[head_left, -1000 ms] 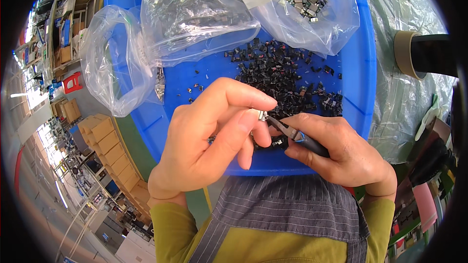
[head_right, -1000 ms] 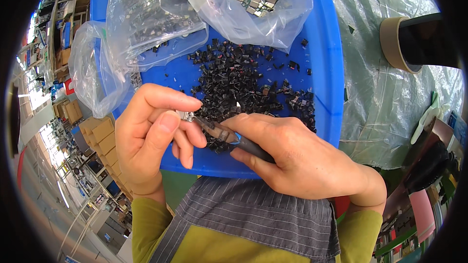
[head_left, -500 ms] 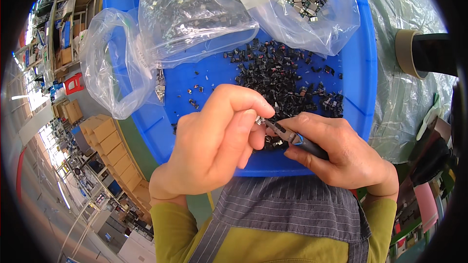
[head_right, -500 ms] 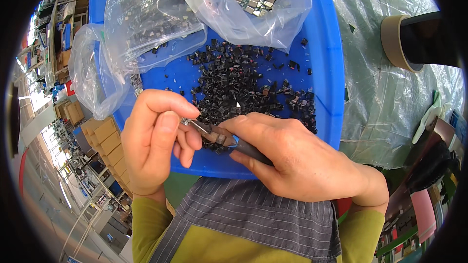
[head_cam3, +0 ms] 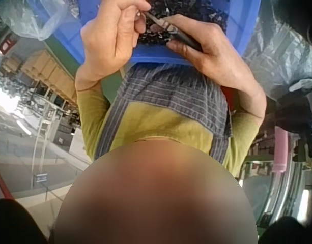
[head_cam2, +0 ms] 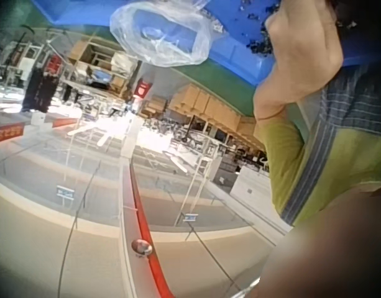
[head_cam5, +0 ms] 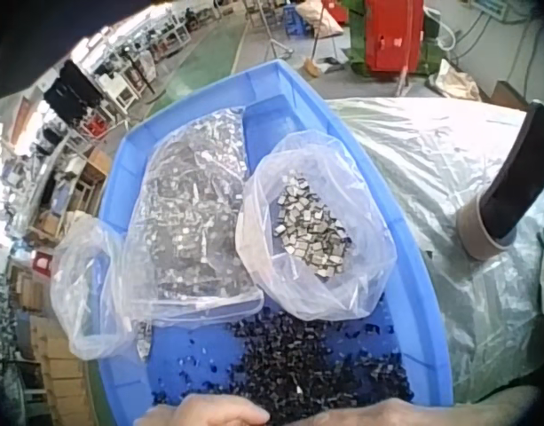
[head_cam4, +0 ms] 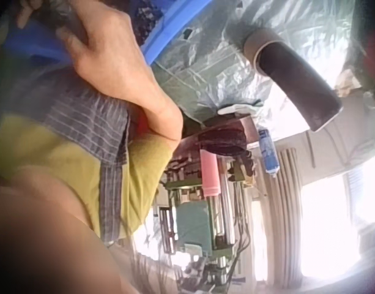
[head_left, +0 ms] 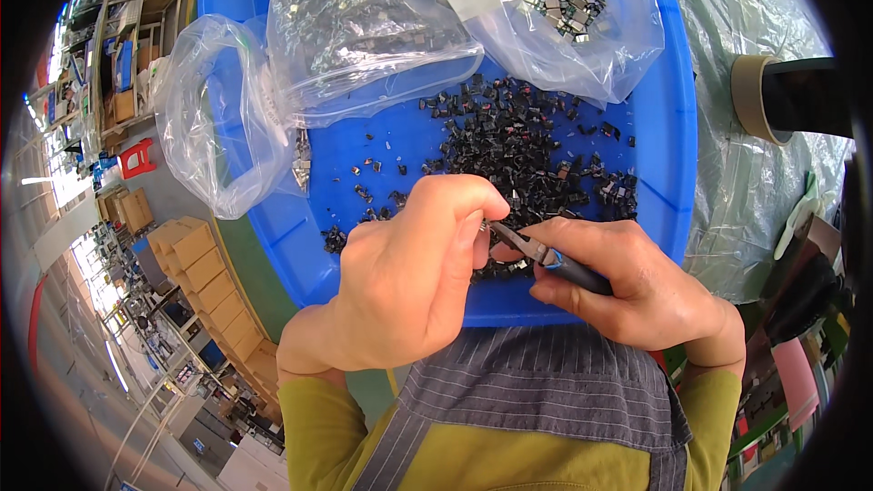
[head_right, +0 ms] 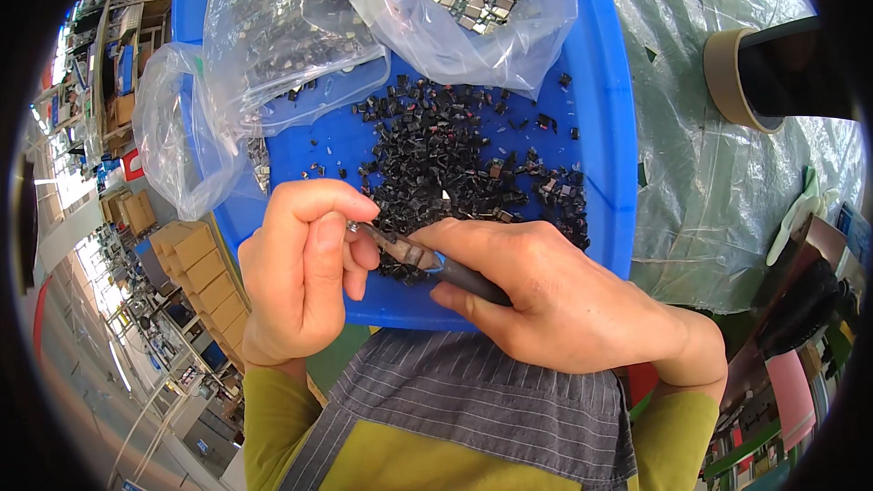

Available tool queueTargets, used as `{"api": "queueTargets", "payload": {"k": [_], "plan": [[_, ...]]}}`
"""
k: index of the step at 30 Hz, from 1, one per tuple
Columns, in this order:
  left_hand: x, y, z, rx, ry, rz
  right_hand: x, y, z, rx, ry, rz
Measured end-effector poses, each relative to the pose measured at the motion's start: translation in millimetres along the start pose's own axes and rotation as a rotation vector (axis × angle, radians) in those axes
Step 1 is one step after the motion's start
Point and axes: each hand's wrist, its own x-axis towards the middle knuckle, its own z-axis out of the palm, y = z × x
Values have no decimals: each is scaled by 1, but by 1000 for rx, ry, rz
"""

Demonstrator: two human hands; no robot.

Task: Trimming small black components with a pair of side cutters and placing them into a tray.

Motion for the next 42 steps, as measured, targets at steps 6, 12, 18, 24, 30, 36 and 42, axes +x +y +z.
{"api": "queueTargets", "payload": {"k": [6, 12, 18, 24, 30, 36, 42], "plan": [[-1, 2, 0, -47, -24, -55, -1, 0, 1, 23, 3, 18], [-1, 0, 1, -104, -49, -73, -1, 1, 0, 14, 9, 30], [-1, 1, 0, -125, -70, -116, -1, 1, 1, 10, 23, 26], [1, 9, -5, -191, -81, -209, 3, 2, -1, -71, 78, -94], [3, 12, -4, -487, 23, -371, 2, -1, 5, -564, 394, -148], [3, 10, -5, -475, 4, -353, 4, 4, 8, -819, 455, -221], [4, 10, -5, -454, -22, -341, 4, 7, 9, -883, 473, -241]]}}
